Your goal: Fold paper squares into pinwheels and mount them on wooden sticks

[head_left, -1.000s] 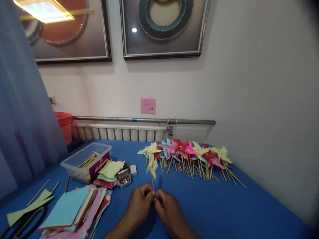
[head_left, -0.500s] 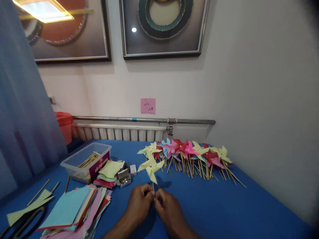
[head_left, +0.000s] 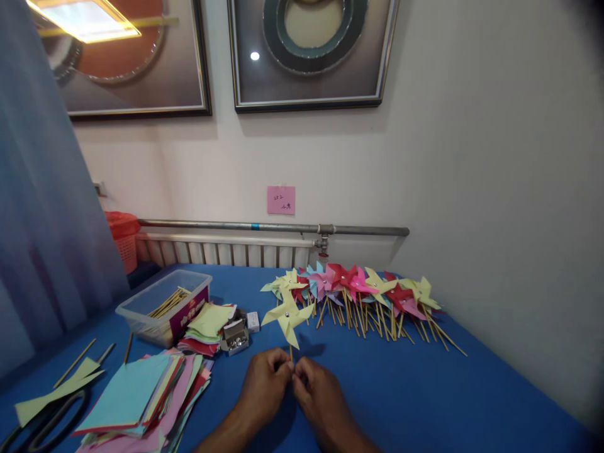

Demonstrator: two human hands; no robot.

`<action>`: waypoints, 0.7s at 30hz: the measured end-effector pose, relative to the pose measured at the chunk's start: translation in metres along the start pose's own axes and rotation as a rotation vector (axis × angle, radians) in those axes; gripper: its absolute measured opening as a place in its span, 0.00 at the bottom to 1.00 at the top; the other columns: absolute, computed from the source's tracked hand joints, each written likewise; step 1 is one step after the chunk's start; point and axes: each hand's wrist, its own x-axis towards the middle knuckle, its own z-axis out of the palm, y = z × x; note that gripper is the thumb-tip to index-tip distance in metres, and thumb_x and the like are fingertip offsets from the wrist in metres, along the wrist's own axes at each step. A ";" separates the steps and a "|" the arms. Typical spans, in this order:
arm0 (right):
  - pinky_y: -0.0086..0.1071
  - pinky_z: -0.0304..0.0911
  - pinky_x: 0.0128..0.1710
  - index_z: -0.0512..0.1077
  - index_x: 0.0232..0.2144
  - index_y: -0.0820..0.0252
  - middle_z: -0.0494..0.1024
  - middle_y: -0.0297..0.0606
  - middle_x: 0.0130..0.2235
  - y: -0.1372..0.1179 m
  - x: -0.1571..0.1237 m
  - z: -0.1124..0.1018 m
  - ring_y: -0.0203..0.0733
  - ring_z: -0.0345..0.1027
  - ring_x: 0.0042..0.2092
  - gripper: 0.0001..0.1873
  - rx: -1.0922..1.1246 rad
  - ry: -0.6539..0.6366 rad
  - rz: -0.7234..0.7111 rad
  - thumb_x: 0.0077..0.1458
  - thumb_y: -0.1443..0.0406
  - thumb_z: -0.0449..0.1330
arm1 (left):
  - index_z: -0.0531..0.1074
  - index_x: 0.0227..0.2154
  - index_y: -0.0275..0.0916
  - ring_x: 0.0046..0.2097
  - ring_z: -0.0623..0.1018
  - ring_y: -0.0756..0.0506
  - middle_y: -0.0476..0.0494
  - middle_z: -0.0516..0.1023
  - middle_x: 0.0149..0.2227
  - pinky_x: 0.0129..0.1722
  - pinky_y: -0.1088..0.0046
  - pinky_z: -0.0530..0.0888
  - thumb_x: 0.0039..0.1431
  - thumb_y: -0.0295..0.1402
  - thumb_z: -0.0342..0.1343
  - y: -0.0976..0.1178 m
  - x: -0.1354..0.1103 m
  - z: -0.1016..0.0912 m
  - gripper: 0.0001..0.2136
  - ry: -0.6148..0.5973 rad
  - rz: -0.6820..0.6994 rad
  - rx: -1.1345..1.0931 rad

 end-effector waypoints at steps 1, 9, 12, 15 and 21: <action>0.30 0.54 0.33 0.66 0.26 0.55 0.77 0.33 0.29 0.000 0.000 0.000 0.40 0.68 0.31 0.10 0.000 0.001 0.001 0.61 0.68 0.54 | 0.73 0.24 0.38 0.30 0.71 0.48 0.50 0.74 0.24 0.31 0.73 0.61 0.56 0.34 0.51 0.000 0.000 0.000 0.10 -0.001 0.000 0.004; 0.31 0.54 0.33 0.66 0.27 0.55 0.78 0.34 0.29 0.000 0.001 0.000 0.40 0.70 0.32 0.10 -0.003 -0.008 0.003 0.62 0.67 0.53 | 0.74 0.24 0.38 0.29 0.71 0.48 0.50 0.74 0.24 0.31 0.74 0.62 0.57 0.34 0.51 0.001 -0.001 -0.001 0.10 -0.010 0.005 -0.005; 0.30 0.55 0.33 0.66 0.27 0.55 0.77 0.34 0.29 0.000 0.002 0.001 0.40 0.70 0.32 0.10 -0.004 -0.010 0.008 0.62 0.67 0.54 | 0.73 0.24 0.38 0.30 0.71 0.48 0.50 0.74 0.24 0.31 0.74 0.62 0.56 0.34 0.51 0.002 -0.001 -0.002 0.10 -0.017 0.009 -0.002; 0.30 0.55 0.33 0.67 0.27 0.55 0.78 0.34 0.29 0.001 0.001 0.001 0.40 0.70 0.32 0.10 0.001 -0.001 -0.004 0.62 0.67 0.54 | 0.74 0.24 0.38 0.30 0.72 0.48 0.50 0.75 0.24 0.31 0.73 0.62 0.56 0.34 0.52 0.004 -0.001 -0.003 0.10 -0.026 0.005 0.001; 0.30 0.54 0.31 0.67 0.26 0.56 0.78 0.34 0.28 0.000 0.001 0.001 0.39 0.69 0.30 0.11 0.008 0.021 -0.011 0.61 0.68 0.54 | 0.72 0.23 0.38 0.30 0.71 0.48 0.50 0.73 0.24 0.31 0.73 0.61 0.57 0.33 0.52 0.003 0.000 -0.002 0.10 -0.018 0.004 0.023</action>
